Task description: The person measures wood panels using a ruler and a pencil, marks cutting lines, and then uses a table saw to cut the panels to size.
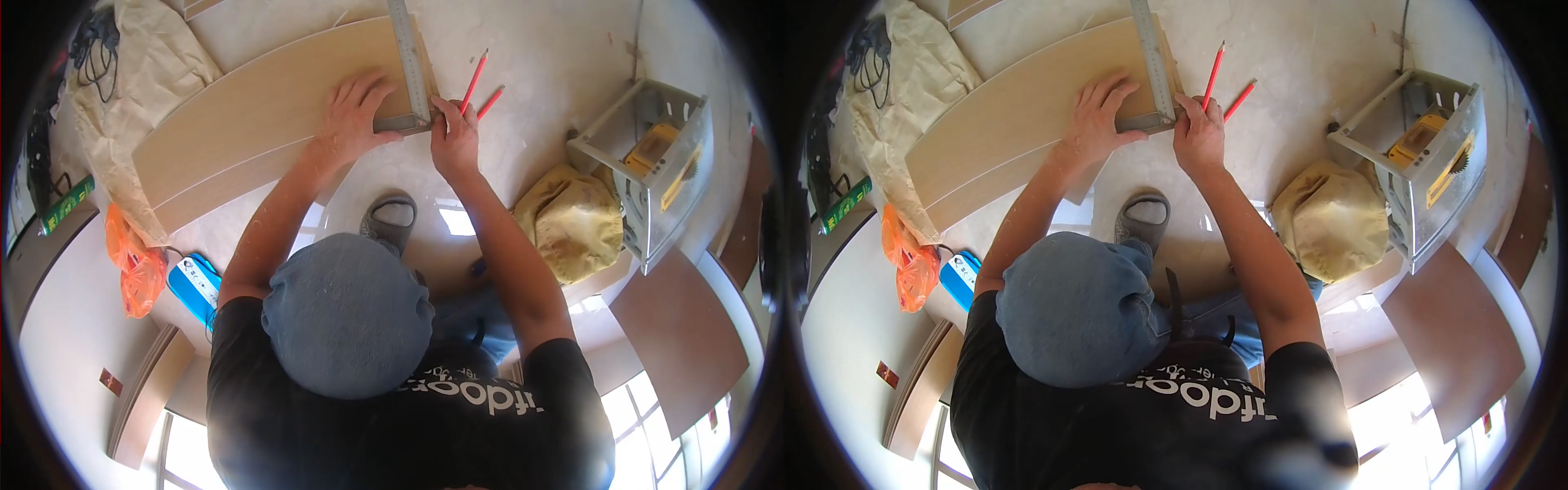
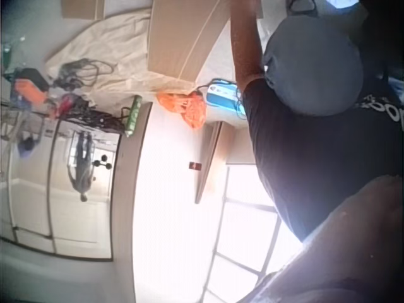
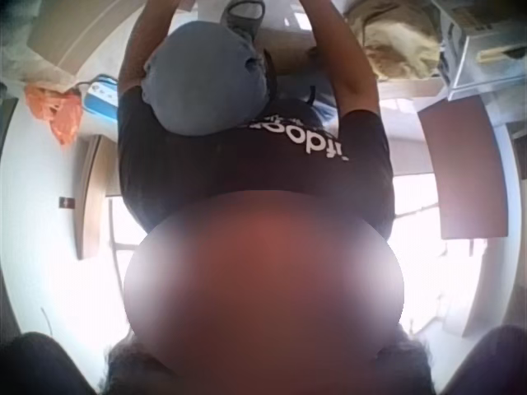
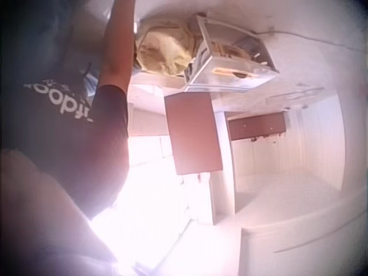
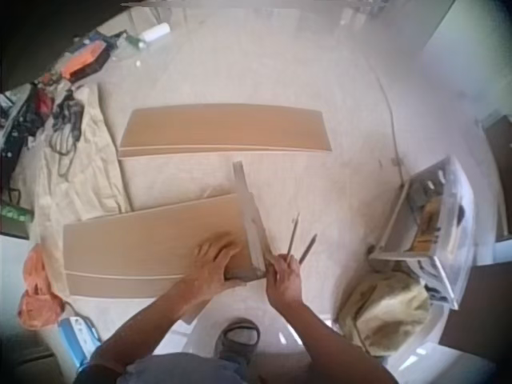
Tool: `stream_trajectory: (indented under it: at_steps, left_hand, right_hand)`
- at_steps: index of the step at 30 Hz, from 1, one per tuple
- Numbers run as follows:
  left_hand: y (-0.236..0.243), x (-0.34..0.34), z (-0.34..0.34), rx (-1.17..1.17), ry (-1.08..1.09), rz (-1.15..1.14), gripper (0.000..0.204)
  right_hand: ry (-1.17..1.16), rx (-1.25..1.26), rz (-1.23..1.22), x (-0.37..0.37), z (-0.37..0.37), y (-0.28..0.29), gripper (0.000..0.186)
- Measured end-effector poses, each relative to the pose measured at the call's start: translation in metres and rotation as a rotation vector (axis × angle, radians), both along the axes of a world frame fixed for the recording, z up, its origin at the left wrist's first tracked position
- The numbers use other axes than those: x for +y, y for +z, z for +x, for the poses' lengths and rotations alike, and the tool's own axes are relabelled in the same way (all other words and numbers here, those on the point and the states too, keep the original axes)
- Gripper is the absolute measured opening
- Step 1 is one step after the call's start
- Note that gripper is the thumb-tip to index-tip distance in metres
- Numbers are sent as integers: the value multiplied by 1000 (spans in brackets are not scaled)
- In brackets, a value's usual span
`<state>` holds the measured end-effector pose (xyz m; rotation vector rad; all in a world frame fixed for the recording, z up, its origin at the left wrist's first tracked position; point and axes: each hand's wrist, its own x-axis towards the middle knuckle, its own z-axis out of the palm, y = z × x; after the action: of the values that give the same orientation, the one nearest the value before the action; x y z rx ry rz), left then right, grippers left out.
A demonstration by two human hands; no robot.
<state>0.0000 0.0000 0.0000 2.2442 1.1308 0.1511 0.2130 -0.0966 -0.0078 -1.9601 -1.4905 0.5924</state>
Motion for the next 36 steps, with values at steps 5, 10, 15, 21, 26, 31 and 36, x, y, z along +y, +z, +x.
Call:
stream_trajectory:
  at_steps: [5,10,15,21,26,31,36]
  left_hand:
    - [13,22,11,-6,-255,230,91]
    - [17,34,15,54,-374,213,87]
    - [11,35,15,89,-378,191,84]
    - [3,34,17,111,-378,159,83]
    - [1,34,17,105,-358,131,85]
    - [-2,33,18,86,-346,136,87]
    - [-6,32,18,77,-336,144,89]
  right_hand:
    - [-9,56,-18,6,4,5,36]
    - [-51,125,-52,5,15,26,45]
    - [-44,153,59,0,31,43,57]
    - [38,247,15,16,45,68,41]
    - [25,180,157,42,42,74,33]
    - [-59,223,55,58,29,70,28]
    - [-74,225,69,65,21,58,26]
